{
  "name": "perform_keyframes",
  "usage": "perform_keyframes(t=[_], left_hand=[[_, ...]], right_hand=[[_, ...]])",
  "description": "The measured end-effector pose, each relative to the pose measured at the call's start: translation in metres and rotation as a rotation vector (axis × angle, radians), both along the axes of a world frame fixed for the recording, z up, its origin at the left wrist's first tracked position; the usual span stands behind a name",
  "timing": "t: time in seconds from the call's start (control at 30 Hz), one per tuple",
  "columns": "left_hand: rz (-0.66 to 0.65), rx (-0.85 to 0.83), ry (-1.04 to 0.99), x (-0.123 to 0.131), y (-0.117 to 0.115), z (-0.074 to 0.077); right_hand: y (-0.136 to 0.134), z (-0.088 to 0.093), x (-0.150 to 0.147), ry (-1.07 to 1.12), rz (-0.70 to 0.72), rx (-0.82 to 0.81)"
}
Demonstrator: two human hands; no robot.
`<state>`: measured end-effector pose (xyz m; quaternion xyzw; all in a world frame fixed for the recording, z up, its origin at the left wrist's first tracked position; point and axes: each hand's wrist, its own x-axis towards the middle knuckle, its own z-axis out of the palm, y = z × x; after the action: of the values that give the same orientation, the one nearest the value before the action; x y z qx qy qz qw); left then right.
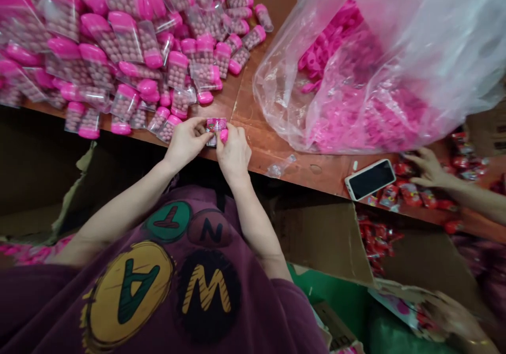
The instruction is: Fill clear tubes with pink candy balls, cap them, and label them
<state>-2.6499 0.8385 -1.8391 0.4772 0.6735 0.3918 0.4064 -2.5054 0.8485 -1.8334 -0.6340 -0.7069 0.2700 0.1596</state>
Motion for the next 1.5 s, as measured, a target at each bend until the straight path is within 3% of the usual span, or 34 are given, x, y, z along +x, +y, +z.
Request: perform_keyframes(t=[0.13,0.27,0.43,0.6,0.73,0.97,1.1,1.27,1.37,1.5], left_hand=[[0.111,-0.068,-0.030,-0.021,-0.022,0.005],[0.139,0.000,0.071,-0.022,-0.030,0.009],[0.020,0.246,0.342,-0.019,-0.047,0.012],[-0.133,0.316,0.500,-0.020,-0.052,0.003],[-0.145,0.338,0.494,-0.020,-0.051,-0.002],[-0.122,0.346,0.475,-0.019,-0.054,-0.004],[-0.122,0.379,0.475,-0.019,-0.054,-0.005],[-0.128,0.373,0.499,-0.018,-0.055,-0.006],[-0.139,0.377,0.527,-0.018,-0.055,-0.007],[-0.143,0.385,0.546,-0.017,-0.055,-0.008]], right_hand=[[-0.014,-0.003,-0.018,0.038,0.068,0.023],[-0.013,0.000,-0.003,0.110,0.169,0.137],[-0.020,0.014,0.005,-0.153,0.486,0.022],[-0.030,0.001,-0.008,-0.350,0.539,0.100],[-0.034,-0.015,-0.005,-0.348,0.565,0.179],[-0.037,-0.015,0.001,-0.239,0.501,0.239],[-0.029,-0.005,0.002,-0.020,0.331,0.203],[-0.009,0.004,-0.004,-0.032,0.013,0.006],[0.000,0.008,-0.008,-0.072,-0.023,-0.115],[0.005,0.009,-0.009,-0.018,-0.010,-0.162]])
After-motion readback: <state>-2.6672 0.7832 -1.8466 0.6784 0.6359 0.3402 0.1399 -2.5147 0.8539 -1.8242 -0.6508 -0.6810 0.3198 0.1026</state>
